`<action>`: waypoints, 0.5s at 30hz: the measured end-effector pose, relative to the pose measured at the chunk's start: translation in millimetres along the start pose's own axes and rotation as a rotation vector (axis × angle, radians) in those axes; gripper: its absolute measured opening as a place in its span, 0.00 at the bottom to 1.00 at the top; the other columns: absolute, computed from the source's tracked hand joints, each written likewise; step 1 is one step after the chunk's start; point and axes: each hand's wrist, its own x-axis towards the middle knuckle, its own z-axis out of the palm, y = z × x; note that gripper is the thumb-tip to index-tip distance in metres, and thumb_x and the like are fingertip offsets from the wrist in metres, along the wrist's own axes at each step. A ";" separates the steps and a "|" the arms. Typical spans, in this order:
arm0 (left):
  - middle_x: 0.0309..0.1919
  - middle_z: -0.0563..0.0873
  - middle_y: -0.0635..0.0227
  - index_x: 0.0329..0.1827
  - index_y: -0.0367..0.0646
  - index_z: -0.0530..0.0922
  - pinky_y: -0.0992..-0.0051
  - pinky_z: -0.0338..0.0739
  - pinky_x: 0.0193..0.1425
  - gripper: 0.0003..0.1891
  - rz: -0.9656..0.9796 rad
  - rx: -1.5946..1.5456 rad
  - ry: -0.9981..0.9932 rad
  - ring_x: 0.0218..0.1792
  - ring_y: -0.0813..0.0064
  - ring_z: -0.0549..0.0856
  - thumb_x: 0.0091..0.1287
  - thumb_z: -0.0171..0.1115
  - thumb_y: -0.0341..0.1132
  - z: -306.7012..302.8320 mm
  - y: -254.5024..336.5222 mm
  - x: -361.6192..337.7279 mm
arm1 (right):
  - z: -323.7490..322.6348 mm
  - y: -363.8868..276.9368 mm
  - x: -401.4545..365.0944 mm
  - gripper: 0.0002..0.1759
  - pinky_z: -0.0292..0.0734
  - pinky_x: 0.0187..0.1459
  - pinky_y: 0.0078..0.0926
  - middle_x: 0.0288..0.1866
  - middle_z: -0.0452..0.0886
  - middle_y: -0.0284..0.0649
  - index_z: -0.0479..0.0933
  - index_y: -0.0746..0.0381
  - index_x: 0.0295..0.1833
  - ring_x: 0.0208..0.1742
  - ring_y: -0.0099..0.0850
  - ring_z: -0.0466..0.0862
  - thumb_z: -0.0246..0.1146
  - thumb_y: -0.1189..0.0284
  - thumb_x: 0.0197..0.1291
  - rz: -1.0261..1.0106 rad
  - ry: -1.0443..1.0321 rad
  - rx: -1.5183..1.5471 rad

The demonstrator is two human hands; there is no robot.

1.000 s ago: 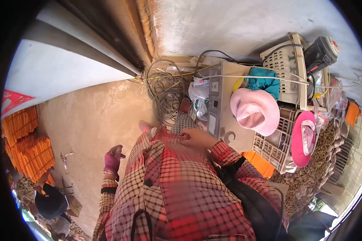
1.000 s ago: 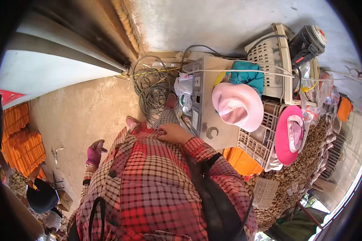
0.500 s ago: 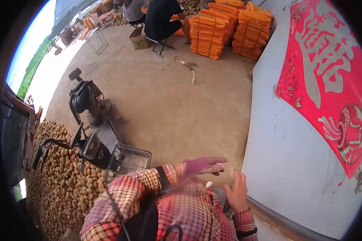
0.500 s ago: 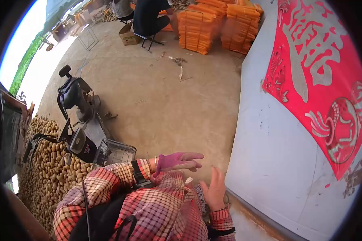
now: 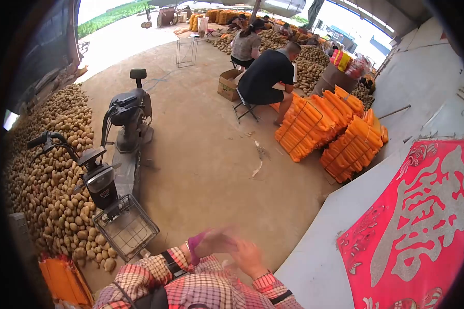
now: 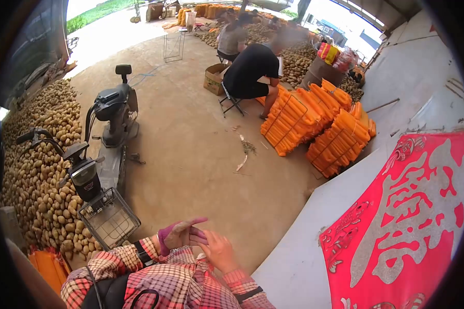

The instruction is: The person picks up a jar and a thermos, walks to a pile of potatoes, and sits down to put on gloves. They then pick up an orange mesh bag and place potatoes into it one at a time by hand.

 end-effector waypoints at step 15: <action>0.42 0.88 0.59 0.47 0.35 0.81 0.73 0.79 0.56 0.19 0.175 1.003 0.687 0.45 0.71 0.87 0.72 0.57 0.45 -245.9 269.8 166.4 | 70.2 138.5 389.2 0.14 0.73 0.30 0.40 0.28 0.79 0.47 0.76 0.63 0.30 0.29 0.48 0.79 0.62 0.63 0.63 -0.175 -0.425 0.221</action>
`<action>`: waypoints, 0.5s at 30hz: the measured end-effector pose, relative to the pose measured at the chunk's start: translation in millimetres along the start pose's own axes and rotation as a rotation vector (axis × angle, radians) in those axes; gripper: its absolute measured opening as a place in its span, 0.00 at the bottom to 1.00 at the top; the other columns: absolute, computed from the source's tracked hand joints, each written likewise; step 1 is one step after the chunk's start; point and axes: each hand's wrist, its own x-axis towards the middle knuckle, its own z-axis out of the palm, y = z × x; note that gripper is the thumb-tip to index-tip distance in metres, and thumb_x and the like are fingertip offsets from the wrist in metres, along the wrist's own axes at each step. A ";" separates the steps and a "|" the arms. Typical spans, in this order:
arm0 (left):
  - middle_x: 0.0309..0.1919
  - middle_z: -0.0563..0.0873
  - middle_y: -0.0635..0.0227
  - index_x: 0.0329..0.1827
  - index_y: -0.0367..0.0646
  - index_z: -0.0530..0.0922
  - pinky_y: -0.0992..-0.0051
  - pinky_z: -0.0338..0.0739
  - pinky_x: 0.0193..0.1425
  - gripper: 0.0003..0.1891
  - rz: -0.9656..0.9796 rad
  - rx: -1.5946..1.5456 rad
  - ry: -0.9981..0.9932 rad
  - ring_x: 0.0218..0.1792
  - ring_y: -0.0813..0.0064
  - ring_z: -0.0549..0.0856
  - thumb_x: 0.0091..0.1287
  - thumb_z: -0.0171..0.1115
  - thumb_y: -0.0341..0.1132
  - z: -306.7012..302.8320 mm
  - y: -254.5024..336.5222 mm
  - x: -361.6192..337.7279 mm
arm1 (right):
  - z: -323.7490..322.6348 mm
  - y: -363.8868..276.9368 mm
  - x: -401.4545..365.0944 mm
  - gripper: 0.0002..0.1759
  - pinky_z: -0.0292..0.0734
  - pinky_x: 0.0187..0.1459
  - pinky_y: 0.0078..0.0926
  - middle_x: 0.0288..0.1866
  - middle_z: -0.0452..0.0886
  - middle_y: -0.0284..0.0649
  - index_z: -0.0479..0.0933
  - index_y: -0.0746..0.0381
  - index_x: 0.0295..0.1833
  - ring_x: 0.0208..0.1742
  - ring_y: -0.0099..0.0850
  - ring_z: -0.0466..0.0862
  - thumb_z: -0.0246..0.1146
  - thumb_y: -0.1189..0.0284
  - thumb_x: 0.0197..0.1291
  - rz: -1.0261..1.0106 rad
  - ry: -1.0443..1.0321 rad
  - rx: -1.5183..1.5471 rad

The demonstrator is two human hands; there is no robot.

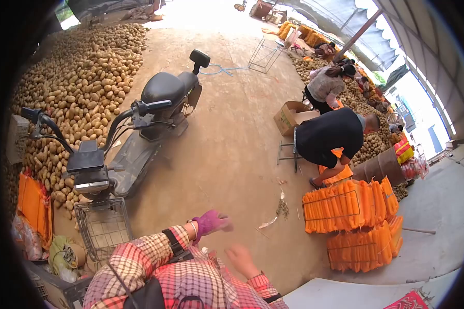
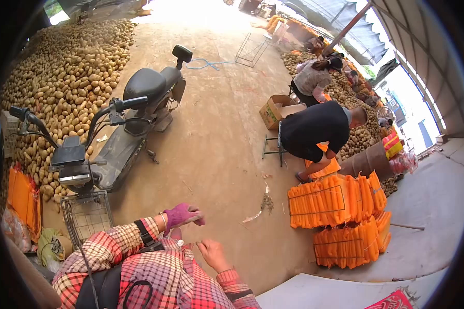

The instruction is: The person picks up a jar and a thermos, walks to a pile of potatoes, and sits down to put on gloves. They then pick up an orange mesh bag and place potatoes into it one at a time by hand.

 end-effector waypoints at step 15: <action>0.50 0.85 0.63 0.57 0.36 0.78 0.74 0.76 0.60 0.17 -0.055 -0.064 0.095 0.53 0.75 0.83 0.70 0.61 0.36 -297.8 173.3 350.4 | -171.4 236.7 330.9 0.13 0.80 0.42 0.33 0.38 0.86 0.47 0.80 0.64 0.45 0.40 0.39 0.87 0.61 0.66 0.60 0.522 -0.247 -0.037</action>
